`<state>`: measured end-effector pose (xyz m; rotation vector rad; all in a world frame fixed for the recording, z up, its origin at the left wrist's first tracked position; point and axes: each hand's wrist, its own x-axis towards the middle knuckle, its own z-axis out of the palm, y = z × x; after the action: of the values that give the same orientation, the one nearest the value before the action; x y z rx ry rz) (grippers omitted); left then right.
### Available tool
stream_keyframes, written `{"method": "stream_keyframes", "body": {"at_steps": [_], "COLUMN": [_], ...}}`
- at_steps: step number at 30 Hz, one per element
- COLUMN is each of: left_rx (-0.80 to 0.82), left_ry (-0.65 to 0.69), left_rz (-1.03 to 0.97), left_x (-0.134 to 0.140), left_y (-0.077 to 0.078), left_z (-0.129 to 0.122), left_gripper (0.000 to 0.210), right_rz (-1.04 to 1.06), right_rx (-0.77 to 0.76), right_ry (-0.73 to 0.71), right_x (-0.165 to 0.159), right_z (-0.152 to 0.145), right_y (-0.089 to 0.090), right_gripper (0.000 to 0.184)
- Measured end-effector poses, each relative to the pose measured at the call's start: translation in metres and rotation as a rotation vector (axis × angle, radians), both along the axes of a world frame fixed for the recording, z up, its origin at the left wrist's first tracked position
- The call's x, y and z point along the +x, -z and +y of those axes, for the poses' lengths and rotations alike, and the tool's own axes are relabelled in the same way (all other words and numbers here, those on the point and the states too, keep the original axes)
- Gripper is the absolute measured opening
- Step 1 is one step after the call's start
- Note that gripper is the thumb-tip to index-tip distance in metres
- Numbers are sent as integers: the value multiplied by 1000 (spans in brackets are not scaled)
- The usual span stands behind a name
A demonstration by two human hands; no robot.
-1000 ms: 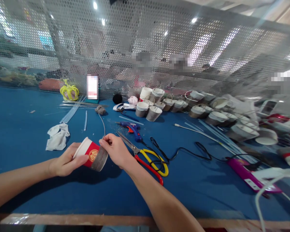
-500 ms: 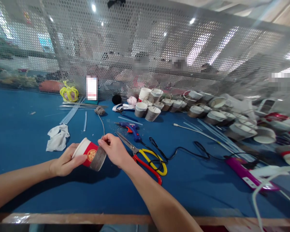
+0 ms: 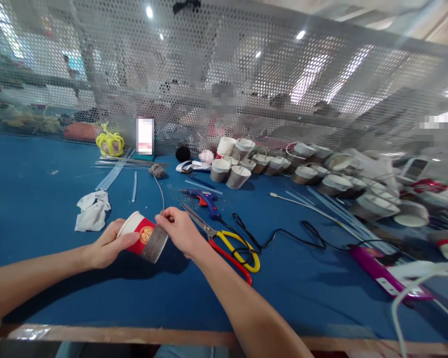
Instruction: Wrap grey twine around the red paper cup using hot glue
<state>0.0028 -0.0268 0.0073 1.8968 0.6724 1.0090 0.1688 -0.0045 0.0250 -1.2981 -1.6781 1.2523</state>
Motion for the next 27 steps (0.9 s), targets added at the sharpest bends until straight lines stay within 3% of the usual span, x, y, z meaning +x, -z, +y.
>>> {"method": "stream_keyframes", "body": {"at_steps": [9,14,17,20,23,27], "left_rx": [483,538,460,308,-87,-588], "left_ry": [3,-65,-54,-56,-117,-168], "left_rz": [87,169,198,185,62,-242], "left_x": [-1,-6,-7,-7,-4,1], "left_y": [-7,-4,-4,-3,-2,-1], "left_z": [1,11,15,16,19,24], "left_gripper": [20,18,21,21,26,34], "right_rz": [148,300,301,207,53,-101], "right_rx": [-66,-218,-192,-52,126,339], "right_ry": [-9,-123,-159,-87,-30,-65], "right_x": [0,6,8,8,8,8], "right_z": [0,1,2,2,1,-3], "right_y": [1,0,0,-1,-4,-4], "right_gripper": [29,47,43,33,29,27]}}
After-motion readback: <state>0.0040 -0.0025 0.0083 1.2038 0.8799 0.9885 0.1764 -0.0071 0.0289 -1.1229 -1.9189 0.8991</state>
